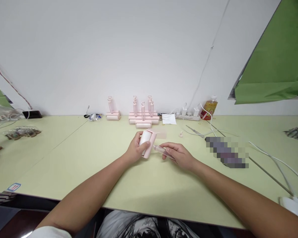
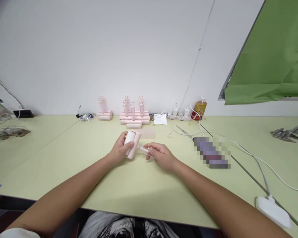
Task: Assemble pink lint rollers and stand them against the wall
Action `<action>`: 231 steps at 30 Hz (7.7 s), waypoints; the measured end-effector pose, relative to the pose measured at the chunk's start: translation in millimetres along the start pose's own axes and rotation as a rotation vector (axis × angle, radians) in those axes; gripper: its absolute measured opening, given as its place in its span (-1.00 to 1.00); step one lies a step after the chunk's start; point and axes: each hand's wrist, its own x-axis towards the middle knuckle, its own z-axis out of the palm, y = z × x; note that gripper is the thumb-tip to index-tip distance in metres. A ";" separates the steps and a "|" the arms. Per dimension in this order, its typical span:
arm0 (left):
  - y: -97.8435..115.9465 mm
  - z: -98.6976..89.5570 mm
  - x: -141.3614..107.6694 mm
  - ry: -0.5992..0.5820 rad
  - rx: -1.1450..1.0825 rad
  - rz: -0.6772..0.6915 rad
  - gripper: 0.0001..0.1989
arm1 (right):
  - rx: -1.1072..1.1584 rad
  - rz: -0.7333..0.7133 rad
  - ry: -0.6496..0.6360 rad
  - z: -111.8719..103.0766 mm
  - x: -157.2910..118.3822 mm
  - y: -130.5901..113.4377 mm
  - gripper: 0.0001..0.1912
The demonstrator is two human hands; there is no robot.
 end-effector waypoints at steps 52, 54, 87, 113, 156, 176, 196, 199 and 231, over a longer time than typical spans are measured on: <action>-8.6 23.7 109.6 -0.312 0.818 0.220 -0.70 | 0.249 0.180 -0.385 -8.5 -2.1 11.2 -0.56; -14.7 30.6 109.9 -0.291 0.828 0.183 -0.59 | 0.259 0.162 -0.378 -11.6 -1.6 11.8 -0.58; 5.6 -24.1 2.1 -0.112 0.081 0.102 -0.43 | 0.215 0.164 -0.031 -6.3 3.6 -0.5 -0.59; 26.6 4.7 -14.7 -0.224 0.768 0.171 -0.68 | 0.113 0.024 -0.131 -9.9 5.9 -8.3 -0.52; 44.3 -20.8 -7.1 -0.515 0.938 0.161 -0.75 | -0.263 -0.049 -0.066 0.4 -10.9 -22.0 -0.72; 53.6 -11.4 -17.0 -0.605 1.135 0.271 -0.87 | -0.775 -0.270 -0.082 4.3 -16.2 -28.1 -0.75; 56.7 9.4 -28.6 -0.618 1.234 0.157 -0.87 | -1.122 -0.278 -0.291 25.8 -23.5 -22.9 -0.65; 54.0 10.0 -27.7 -0.581 1.249 0.174 -0.88 | -1.092 -0.273 -0.258 27.9 -22.5 -20.1 -0.66; 58.8 4.2 -26.1 -0.577 1.328 0.265 -0.89 | -0.758 -0.335 -0.194 41.0 -20.1 0.5 -0.66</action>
